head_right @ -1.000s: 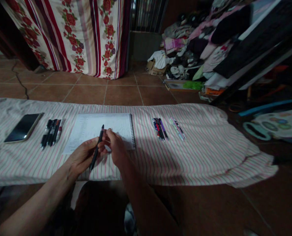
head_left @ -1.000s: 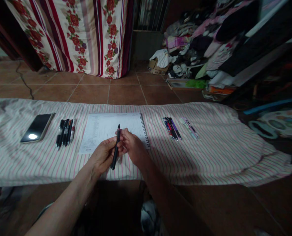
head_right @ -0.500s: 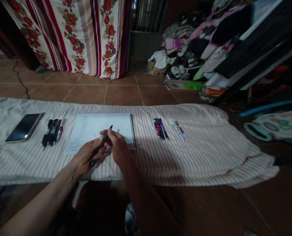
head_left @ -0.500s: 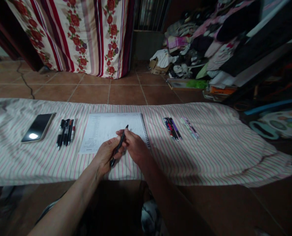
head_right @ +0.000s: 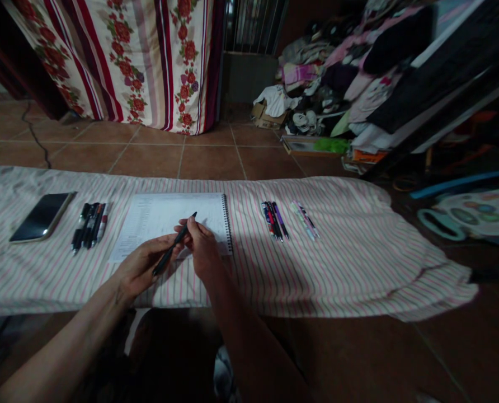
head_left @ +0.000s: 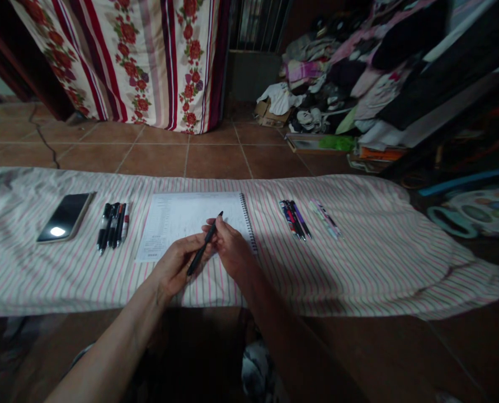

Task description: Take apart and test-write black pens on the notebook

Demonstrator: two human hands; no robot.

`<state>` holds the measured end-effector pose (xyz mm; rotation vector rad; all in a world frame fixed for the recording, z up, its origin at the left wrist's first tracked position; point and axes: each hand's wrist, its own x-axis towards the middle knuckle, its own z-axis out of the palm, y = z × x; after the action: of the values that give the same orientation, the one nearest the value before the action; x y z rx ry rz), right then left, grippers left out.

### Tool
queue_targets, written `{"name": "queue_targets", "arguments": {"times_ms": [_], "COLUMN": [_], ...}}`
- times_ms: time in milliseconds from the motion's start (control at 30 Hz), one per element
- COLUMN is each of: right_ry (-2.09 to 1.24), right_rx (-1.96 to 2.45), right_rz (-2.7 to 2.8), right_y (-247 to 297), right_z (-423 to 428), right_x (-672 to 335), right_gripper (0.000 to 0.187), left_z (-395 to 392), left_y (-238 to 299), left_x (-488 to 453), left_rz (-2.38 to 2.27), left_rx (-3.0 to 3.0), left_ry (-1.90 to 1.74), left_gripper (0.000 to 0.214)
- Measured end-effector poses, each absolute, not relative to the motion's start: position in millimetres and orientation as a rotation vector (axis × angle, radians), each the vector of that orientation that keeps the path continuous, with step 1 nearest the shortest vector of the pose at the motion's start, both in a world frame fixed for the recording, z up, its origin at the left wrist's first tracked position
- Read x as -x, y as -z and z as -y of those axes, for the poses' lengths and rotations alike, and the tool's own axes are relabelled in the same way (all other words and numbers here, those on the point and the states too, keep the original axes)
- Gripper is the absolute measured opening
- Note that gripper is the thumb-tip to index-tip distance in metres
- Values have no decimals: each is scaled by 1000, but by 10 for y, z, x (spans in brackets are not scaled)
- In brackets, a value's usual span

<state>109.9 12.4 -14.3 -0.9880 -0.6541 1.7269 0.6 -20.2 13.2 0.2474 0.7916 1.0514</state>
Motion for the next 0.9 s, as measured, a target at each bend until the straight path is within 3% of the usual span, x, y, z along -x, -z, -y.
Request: {"name": "queue_targets", "arguments": {"times_ms": [567,733,900], "right_ry": [-1641,-1608,-1612], "right_rx": [1014,1032,943], "right_rz": [691,763,935], "right_y": [95,118,108], "right_z": [-119,-149,-164], "right_x": [-1116,-1151,-1253], "right_gripper": [32,33,29], "left_z": [258,253,241], "left_y": [27,-11,-62], "left_x": [-43,-90,-81], "left_rz": [-899,-965,-968], "left_rx": [-459,-537,-586], "left_ry": [-1072,-1102,-1108], "left_gripper": [7,17,10]}}
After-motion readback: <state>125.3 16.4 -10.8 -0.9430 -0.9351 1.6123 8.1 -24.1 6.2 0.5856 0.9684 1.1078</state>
